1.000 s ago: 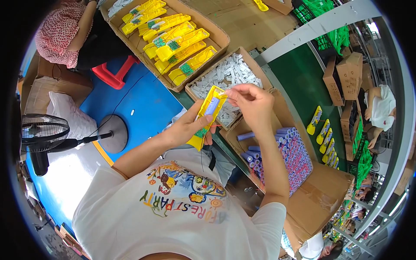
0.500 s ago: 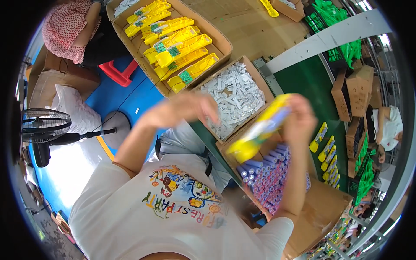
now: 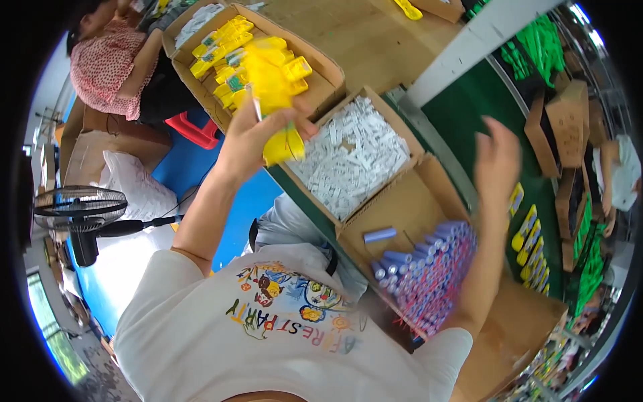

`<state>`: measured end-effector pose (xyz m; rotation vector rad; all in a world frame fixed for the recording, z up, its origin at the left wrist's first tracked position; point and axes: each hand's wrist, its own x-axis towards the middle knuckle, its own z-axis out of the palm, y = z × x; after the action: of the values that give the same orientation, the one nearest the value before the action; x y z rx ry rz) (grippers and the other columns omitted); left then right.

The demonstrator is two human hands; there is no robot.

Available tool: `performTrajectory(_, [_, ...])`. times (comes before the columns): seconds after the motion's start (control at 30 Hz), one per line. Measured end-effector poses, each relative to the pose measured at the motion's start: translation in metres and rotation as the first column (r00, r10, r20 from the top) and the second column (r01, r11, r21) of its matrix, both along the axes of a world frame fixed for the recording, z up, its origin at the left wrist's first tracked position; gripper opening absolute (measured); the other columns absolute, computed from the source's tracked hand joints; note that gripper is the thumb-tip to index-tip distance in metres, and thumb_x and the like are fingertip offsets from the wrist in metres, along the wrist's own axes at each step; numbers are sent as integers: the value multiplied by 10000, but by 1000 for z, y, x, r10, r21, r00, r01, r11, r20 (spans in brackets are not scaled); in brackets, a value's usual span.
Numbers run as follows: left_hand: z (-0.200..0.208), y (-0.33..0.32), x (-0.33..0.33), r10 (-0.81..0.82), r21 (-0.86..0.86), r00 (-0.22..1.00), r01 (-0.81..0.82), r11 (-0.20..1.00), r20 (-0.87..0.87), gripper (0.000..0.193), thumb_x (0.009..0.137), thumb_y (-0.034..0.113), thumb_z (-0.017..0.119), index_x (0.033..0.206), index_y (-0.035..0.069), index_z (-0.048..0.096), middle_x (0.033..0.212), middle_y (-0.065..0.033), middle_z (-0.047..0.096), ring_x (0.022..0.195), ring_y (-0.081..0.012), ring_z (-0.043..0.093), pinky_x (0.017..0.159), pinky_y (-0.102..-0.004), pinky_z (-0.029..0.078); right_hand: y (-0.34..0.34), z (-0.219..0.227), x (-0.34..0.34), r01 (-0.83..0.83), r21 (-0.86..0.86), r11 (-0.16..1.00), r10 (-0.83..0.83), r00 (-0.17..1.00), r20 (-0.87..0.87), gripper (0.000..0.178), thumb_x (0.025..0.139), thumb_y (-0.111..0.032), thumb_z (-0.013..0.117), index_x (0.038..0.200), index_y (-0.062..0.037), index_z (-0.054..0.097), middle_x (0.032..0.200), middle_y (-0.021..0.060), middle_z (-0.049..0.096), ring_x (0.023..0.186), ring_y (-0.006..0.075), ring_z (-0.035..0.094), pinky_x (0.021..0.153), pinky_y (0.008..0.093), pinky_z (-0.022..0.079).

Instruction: Assembling flashlights by inserting batteries and internal components into yellow plastic casings.

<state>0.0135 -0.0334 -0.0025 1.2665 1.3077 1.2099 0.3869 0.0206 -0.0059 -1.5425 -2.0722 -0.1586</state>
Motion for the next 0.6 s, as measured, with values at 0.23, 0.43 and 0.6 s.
performTrajectory(0.23, [-13, -45, 30, -27, -306, 534, 523, 795, 845, 446, 855, 45, 559, 1262, 75, 378, 1053, -106, 544, 927, -234, 594, 787, -419, 539, -87, 0, -136, -827, -17, 562, 798, 547, -251, 208, 741, -24, 650, 944, -58, 686, 947, 68, 643, 879, 260, 610, 754, 363, 511])
performTrajectory(0.43, [-21, -79, 38, -261, -89, 647, 455, 886, 716, 536, 787, -10, 444, 1300, 63, 308, 1023, -98, 505, 803, -196, 574, 750, -353, 522, -115, 27, -146, -737, -444, 510, -330, 310, -892, 159, 867, -3, 571, 1013, 28, 628, 886, 92, 653, 715, 113, 628, 597, 218, 493])
performTrajectory(0.6, [-29, -85, 51, -365, -89, 738, 495, 864, 568, 479, 875, 99, 427, 1337, 64, 304, 1099, -90, 520, 883, -148, 535, 823, -314, 455, -150, 14, -172, -371, -326, 870, 85, 762, -642, 54, 805, 1, 647, 802, 5, 593, 741, 74, 631, 580, 140, 609, 502, 249, 464])
